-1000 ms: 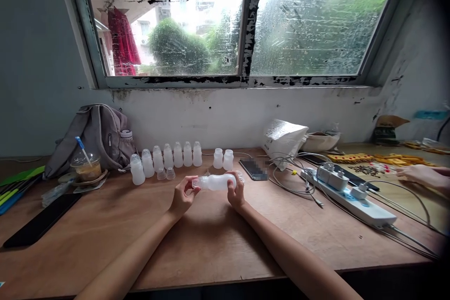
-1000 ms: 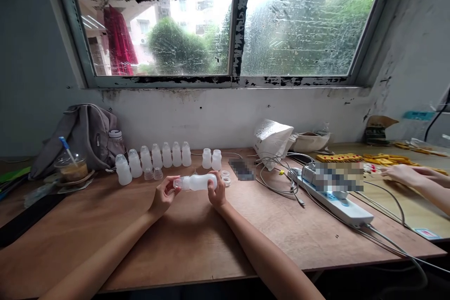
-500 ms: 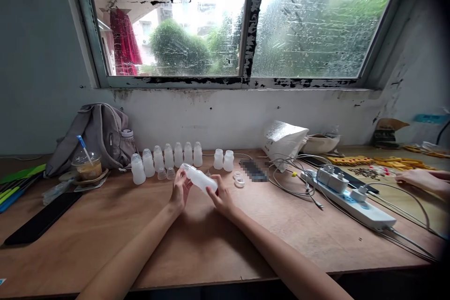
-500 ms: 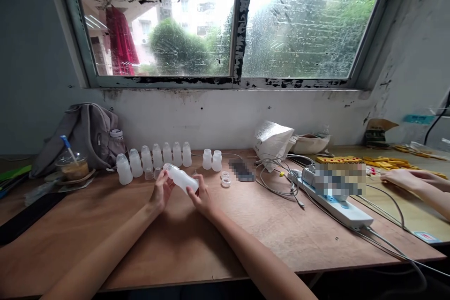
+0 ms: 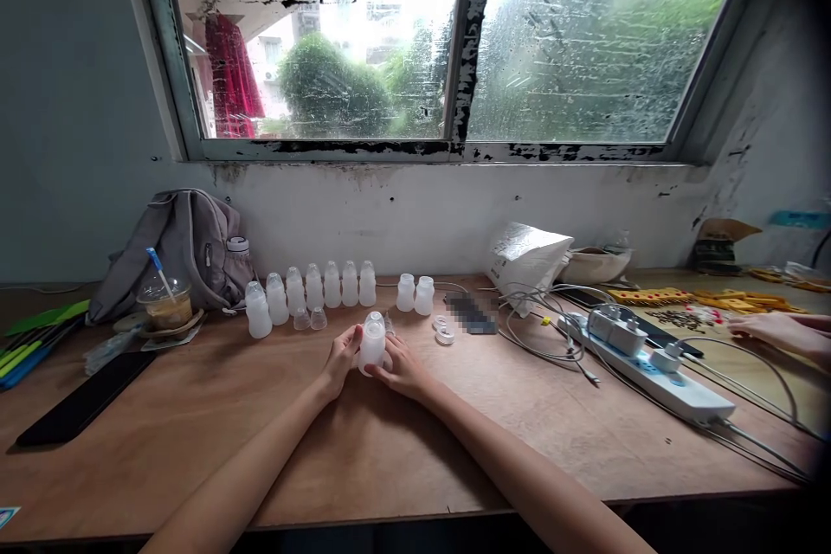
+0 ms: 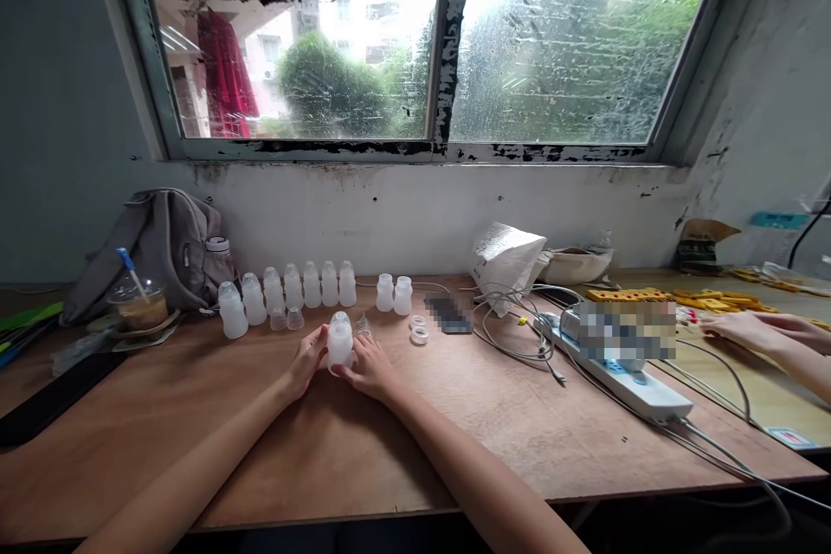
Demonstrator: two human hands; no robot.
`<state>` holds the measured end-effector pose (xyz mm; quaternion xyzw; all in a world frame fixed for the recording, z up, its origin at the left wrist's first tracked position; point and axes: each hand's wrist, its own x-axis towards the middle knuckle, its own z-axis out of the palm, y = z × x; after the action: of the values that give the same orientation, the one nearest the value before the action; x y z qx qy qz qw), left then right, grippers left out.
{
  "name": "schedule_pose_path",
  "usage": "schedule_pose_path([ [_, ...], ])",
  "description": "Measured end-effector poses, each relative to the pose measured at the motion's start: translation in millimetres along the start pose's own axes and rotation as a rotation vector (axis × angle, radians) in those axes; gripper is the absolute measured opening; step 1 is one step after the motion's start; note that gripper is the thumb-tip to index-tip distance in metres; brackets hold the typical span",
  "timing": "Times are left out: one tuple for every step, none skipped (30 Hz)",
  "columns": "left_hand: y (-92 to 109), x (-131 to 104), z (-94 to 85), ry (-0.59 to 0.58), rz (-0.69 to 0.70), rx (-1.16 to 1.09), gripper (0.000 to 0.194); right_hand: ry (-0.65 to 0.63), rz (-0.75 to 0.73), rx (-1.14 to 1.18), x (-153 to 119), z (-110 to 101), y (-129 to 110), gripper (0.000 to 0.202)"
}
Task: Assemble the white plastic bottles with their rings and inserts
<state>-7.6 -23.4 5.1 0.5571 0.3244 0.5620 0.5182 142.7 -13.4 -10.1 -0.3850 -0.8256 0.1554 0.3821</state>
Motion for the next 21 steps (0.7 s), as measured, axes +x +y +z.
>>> schedule_pose_path([
  [-0.6,0.5,-1.8,-0.003,-0.008,0.0,0.048,-0.008,-0.014,-0.009,0.2,1.0,0.8,0.032],
  [-0.7,0.8,-3.4,-0.012,-0.016,0.001,0.048,-0.015,-0.023,-0.016,0.3,1.9,1.7,0.032],
  [-0.5,0.7,-4.8,-0.023,-0.023,0.005,0.048,-0.021,-0.027,-0.02,0.4,2.6,2.4,0.032],
  [0.2,0.4,-5.7,-0.035,-0.026,0.012,0.047,-0.026,-0.023,-0.024,0.3,3.2,2.9,0.032],
  [1.2,-0.1,-6.3,-0.045,-0.023,0.024,0.046,-0.031,-0.015,-0.027,0.1,3.4,3.0,0.032],
  [2.2,-0.7,-6.6,-0.052,-0.016,0.039,0.045,-0.034,-0.006,-0.028,-0.1,3.2,2.6,0.032],
  [3.1,-1.2,-6.7,-0.054,-0.007,0.053,0.045,-0.037,0.001,-0.022,-0.3,2.5,1.8,0.032],
  [3.8,-1.6,-6.7,-0.054,0.002,0.069,0.045,-0.037,0.006,-0.007,-0.5,1.2,0.4,0.033],
  [4.0,-1.5,-6.9,-0.055,0.012,0.084,0.045,-0.032,0.011,0.02,-0.4,-0.6,-1.5,0.033],
  [3.9,-1.1,-7.2,-0.055,0.021,0.1,0.046,-0.018,0.017,0.058,0.0,-3.1,-3.9,0.034],
  [3.2,-0.3,-7.9,-0.055,0.031,0.12,0.045,0.006,0.026,0.105,0.9,-6.0,-6.6,0.035],
  [2.1,0.9,-8.8,-0.056,0.041,0.143,0.045,0.037,0.036,0.157,2.4,-9.4,-9.8,0.036],
  [0.7,2.2,-10.1,-0.057,0.048,0.168,0.045,0.075,0.046,0.206,4.5,-13.0,-13.2,0.037],
  [-1.0,3.7,-11.6,-0.06,0.049,0.192,0.046,0.114,0.052,0.247,7.2,-16.7,-17.0,0.038],
  [-2.7,5.1,-13.4,-0.064,0.046,0.214,0.046,0.147,0.05,0.274,10.4,-20.3,-21.0,0.038],
  [-4.6,6.4,-15.2,-0.069,0.043,0.239,0.046,0.177,0.041,0.281,14.1,-23.6,-25.1,0.038],
  [-6.3,7.4,-17.1,-0.075,0.043,0.275,0.046,0.199,0.025,0.271,18.2,-26.6,-29.1,0.037],
  [-8.0,8.1,-18.9,-0.078,0.052,0.326,0.047,0.212,0.006,0.242,22.5,-29.2,-32.9,0.036],
  [-9.4,8.6,-20.5,-0.08,0.071,0.389,0.049,0.214,-0.015,0.199,27.1,-31.4,-36.3,0.035],
  [-10.7,8.8,-21.9,-0.081,0.094,0.456,0.051,0.208,-0.033,0.15,31.8,-33.2,-38.9,0.033],
  [-11.7,8.9,-23.1,-0.082,0.115,0.516,0.054,0.192,-0.046,0.102,36.8,-34.7,-40.6,0.03],
])
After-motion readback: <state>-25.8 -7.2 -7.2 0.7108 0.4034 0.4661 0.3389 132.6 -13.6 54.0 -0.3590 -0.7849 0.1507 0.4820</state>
